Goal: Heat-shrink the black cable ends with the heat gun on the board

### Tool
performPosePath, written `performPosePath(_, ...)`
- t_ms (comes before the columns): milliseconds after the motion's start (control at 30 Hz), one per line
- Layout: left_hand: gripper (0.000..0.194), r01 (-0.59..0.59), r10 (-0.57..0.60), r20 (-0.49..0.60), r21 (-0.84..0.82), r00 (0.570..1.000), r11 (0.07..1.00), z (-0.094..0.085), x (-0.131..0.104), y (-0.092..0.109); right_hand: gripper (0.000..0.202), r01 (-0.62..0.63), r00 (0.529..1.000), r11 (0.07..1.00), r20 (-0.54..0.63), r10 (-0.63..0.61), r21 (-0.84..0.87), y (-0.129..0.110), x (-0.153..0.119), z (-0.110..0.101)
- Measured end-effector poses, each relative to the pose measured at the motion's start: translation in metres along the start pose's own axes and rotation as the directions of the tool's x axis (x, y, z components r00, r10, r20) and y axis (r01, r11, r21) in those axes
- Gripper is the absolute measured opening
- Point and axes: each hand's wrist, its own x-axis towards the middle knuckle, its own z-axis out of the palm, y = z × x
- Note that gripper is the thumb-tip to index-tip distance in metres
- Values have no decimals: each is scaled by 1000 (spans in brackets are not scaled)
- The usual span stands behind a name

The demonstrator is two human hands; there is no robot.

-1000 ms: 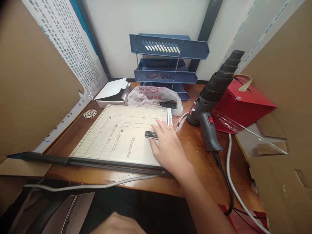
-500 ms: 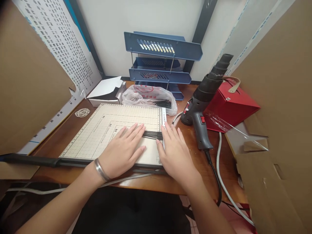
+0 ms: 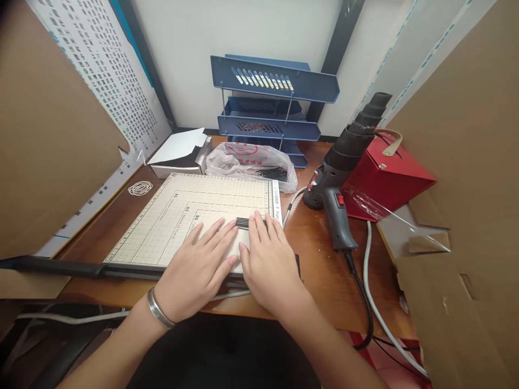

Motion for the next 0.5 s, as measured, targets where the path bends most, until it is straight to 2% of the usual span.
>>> performPosePath(233, 55, -2, 2, -24, -3, 1000, 1000, 4, -1, 1, 64, -9, 999, 1000, -33, 9, 13, 1, -5, 5)
performPosePath(400, 56, -7, 7, -32, 3, 999, 1000, 5, -2, 1, 54, 4, 986, 991, -167, 18, 131, 22, 8, -5)
performPosePath(500, 56, -2, 2, -32, 5, 999, 1000, 6, -1, 1, 40, 60, 992, 975, -123, -34, 216, 39, 18, -11)
